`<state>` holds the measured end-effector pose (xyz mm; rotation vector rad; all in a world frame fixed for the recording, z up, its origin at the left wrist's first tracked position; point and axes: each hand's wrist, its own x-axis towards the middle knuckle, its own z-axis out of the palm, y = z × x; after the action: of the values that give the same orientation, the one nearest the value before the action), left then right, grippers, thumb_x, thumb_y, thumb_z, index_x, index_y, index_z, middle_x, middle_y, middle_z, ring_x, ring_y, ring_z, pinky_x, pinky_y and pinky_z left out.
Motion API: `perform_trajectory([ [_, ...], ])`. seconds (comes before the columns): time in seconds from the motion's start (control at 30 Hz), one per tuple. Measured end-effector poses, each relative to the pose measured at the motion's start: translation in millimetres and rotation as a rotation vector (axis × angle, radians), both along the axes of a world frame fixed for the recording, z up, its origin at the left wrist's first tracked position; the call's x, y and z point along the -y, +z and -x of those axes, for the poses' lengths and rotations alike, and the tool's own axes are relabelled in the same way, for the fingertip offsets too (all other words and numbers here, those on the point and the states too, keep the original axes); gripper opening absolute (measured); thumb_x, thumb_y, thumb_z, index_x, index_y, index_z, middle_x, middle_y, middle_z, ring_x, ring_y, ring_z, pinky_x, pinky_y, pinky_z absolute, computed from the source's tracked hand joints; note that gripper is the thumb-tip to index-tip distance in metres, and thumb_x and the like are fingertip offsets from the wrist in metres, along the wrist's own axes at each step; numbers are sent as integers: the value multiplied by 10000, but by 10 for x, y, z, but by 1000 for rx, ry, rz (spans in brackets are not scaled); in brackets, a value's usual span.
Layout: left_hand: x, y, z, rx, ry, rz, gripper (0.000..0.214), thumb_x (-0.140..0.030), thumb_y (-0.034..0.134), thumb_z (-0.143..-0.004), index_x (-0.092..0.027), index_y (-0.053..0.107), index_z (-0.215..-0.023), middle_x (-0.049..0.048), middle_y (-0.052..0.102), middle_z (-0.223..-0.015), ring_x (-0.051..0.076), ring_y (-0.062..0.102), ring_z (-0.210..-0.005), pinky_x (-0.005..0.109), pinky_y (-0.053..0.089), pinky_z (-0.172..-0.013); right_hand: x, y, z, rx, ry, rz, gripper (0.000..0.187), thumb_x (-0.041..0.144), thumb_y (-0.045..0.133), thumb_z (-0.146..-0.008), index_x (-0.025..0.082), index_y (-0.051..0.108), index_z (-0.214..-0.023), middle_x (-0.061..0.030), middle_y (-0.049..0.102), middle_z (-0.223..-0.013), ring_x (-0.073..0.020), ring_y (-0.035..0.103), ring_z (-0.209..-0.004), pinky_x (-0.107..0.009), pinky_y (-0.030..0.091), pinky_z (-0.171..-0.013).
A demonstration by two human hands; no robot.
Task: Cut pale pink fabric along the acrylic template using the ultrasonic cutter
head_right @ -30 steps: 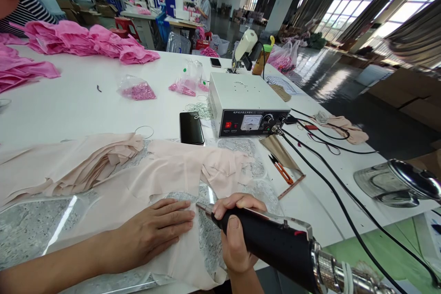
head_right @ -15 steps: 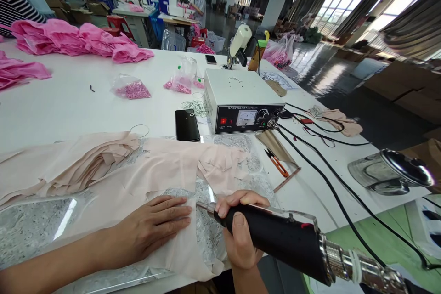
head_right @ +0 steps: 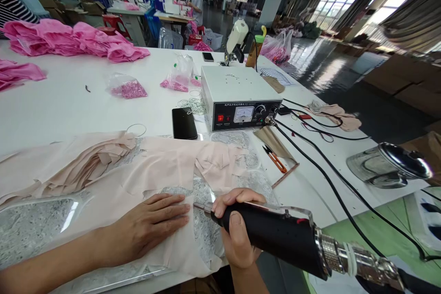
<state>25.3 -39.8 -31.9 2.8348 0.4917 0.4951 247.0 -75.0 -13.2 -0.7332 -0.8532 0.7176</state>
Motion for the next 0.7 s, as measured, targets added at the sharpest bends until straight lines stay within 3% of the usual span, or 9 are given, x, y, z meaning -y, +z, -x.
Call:
perform_trajectory([
  [0.7, -4, -14, -3, -1, -5, -40, 306, -181, 456, -1053, -176, 615, -1314, 68, 658, -1363, 263, 574, -1303, 376, 425, -1091, -7, -1, 43, 45, 45, -14, 64, 260, 638, -889, 234, 582, -906, 30, 586, -781, -108, 588, -552, -307, 569, -565],
])
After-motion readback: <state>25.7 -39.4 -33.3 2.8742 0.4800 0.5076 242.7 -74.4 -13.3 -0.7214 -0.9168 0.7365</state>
